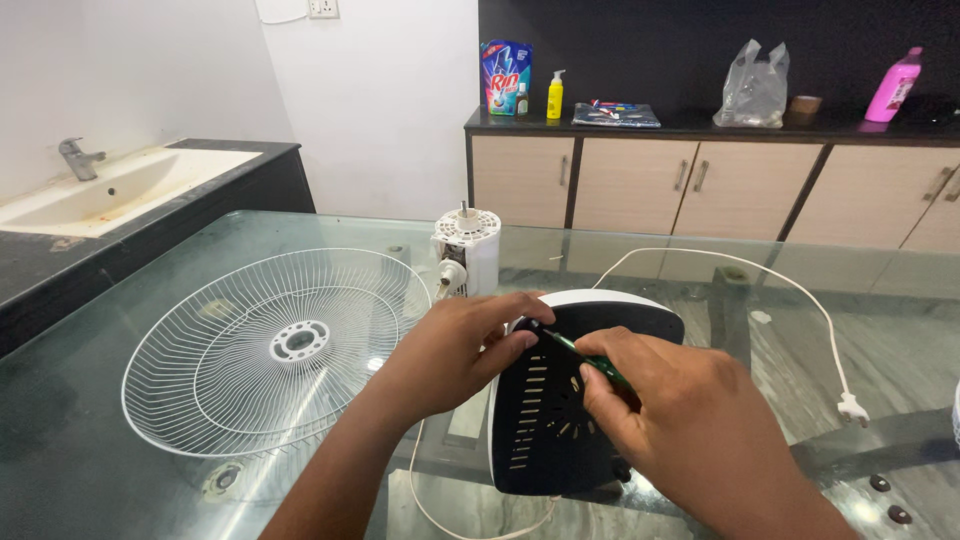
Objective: The person uses a screwdriver to tighten screws on the back panel of a disassembled fan. The person holds the fan housing steady with one hand while turning the screwdriver with the other, working on multiple screw locations.
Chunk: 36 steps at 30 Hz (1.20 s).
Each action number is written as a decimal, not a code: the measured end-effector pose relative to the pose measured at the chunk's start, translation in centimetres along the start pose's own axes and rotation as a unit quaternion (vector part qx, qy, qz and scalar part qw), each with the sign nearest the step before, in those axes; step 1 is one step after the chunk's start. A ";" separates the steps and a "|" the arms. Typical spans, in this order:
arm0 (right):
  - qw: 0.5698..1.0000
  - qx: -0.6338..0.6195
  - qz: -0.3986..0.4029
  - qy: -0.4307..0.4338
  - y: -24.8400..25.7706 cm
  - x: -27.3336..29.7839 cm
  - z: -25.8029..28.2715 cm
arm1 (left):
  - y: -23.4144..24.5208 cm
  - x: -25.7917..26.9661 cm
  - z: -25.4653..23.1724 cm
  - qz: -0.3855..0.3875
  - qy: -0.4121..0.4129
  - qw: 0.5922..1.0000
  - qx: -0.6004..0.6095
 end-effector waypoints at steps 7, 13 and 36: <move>0.999 0.000 0.028 -0.019 -0.7 0.3 -0.6 | -0.2 0.0 0.3 0.011 0.025 1.000 -0.014; 0.999 0.001 -0.027 0.035 0.5 0.0 1.0 | -0.3 0.2 0.5 0.012 0.027 0.999 -0.016; 0.998 0.030 -0.062 0.016 0.6 0.4 2.6 | 0.2 0.3 -0.6 -0.033 -0.028 0.999 0.019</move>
Point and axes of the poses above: each hand's wrist, its own x-axis away from the middle knuckle, its own y-axis out of the back of the hand, z = x × y, the point moved 10 cm from there along -x, towards the middle knuckle, and after that the axes turned 12 degrees about -z, right-handed, at the moved point
